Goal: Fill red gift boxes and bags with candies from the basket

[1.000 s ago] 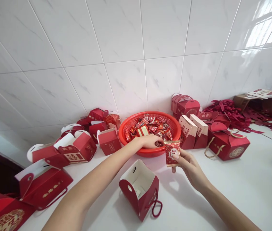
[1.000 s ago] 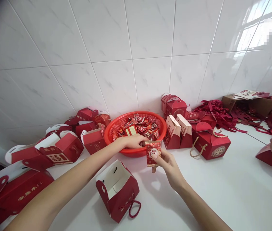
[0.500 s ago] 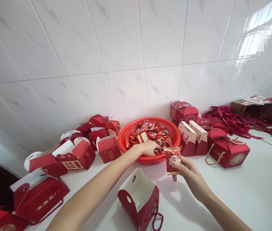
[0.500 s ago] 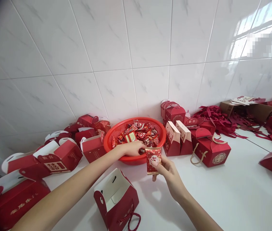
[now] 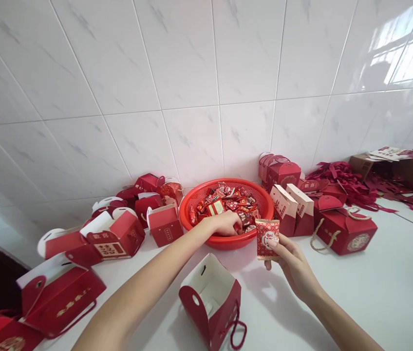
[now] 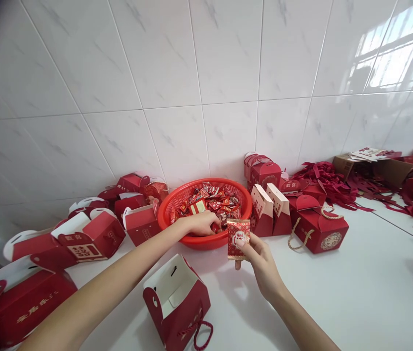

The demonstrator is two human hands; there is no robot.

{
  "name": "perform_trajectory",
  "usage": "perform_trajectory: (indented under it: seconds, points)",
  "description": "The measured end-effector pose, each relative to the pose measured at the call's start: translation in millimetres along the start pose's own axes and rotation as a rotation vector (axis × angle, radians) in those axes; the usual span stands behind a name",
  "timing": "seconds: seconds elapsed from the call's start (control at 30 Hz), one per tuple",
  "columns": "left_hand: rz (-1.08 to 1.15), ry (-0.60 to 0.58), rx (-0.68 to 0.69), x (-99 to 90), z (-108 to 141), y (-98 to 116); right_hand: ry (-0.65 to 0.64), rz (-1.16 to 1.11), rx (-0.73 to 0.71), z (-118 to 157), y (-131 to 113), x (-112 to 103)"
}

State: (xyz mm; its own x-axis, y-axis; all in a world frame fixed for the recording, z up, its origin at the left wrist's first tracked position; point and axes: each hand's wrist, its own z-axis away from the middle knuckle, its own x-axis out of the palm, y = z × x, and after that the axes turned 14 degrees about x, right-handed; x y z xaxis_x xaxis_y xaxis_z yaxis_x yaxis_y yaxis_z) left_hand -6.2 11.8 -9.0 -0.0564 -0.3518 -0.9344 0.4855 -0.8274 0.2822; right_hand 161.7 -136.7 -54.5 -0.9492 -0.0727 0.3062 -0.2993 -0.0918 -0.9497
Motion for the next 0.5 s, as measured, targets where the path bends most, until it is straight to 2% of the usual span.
perform_trajectory:
  seconds: [0.13,0.2,0.4,0.5]
  points:
    - [0.034,0.060,0.051,-0.3,1,-2,0.004,-0.006,-0.003,-1,0,-1]
    - [0.088,0.126,0.083,-1.6,3,-3,0.007,-0.006,-0.004,0,0,-1]
    - [0.331,0.535,0.097,-5.8,10,-8,0.022,-0.001,-0.004,0,0,-2]
    - [0.437,0.661,0.107,-7.4,11,-11,0.050,-0.032,-0.017,-4,-4,-4]
